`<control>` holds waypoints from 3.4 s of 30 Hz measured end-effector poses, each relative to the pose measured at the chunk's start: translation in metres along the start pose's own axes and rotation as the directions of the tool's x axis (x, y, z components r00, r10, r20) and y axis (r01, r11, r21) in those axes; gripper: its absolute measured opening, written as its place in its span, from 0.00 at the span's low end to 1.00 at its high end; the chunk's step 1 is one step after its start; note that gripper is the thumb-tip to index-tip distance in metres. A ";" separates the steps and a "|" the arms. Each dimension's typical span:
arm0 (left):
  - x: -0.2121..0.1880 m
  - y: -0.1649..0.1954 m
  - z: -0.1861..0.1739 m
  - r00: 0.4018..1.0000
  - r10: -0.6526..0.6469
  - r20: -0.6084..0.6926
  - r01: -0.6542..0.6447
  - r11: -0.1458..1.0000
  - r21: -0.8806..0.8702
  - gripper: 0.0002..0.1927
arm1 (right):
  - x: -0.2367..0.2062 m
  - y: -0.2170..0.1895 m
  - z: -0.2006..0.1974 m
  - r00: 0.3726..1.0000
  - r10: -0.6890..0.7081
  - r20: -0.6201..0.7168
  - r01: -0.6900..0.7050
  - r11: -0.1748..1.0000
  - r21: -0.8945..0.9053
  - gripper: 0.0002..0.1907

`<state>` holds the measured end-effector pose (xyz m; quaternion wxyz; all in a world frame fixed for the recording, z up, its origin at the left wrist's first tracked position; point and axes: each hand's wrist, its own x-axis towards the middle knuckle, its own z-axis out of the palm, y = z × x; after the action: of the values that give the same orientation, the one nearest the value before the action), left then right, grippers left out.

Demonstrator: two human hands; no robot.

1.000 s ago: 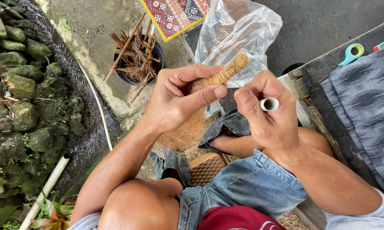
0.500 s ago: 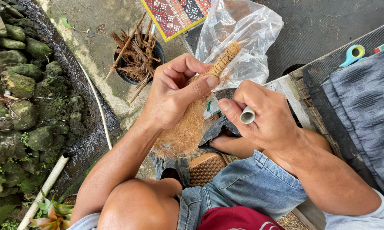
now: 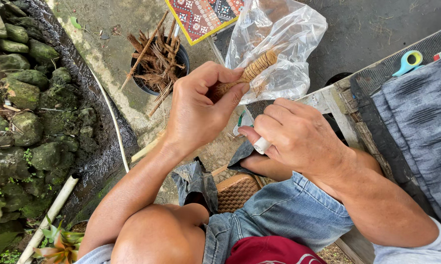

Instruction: The person wraps natural fiber around a cylindrical object using a small white tube as a guide. They repeatedly pull the fiber through the tube and wind it tightly around the cylinder, gradually building up a wrapped layer.

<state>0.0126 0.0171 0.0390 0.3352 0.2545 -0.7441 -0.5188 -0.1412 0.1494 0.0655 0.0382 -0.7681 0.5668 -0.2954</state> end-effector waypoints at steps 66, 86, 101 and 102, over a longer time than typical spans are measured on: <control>0.000 -0.014 0.000 0.937 -0.115 0.331 0.322 0.655 -0.684 0.13 | -0.016 0.015 0.005 0.906 0.420 -0.054 -0.287 0.702 0.652 0.14; -0.015 0.007 0.030 0.959 0.271 -0.082 -0.264 0.961 0.087 0.16 | -0.014 0.002 0.020 0.785 0.589 -0.193 -0.280 0.615 0.737 0.18; -0.008 -0.001 0.020 0.937 0.303 0.174 -0.300 0.953 -0.044 0.27 | -0.011 0.016 0.002 0.877 0.475 -0.074 -0.373 0.769 0.520 0.09; -0.008 -0.001 0.019 0.929 0.312 0.198 -0.314 0.949 -0.020 0.29 | -0.012 0.018 0.001 0.884 0.464 -0.048 -0.381 0.777 0.500 0.08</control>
<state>0.0035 0.0334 0.0316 0.3359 0.0816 -0.8079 -0.4773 -0.1585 0.1534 0.0528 0.2436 -0.5592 0.6356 -0.4732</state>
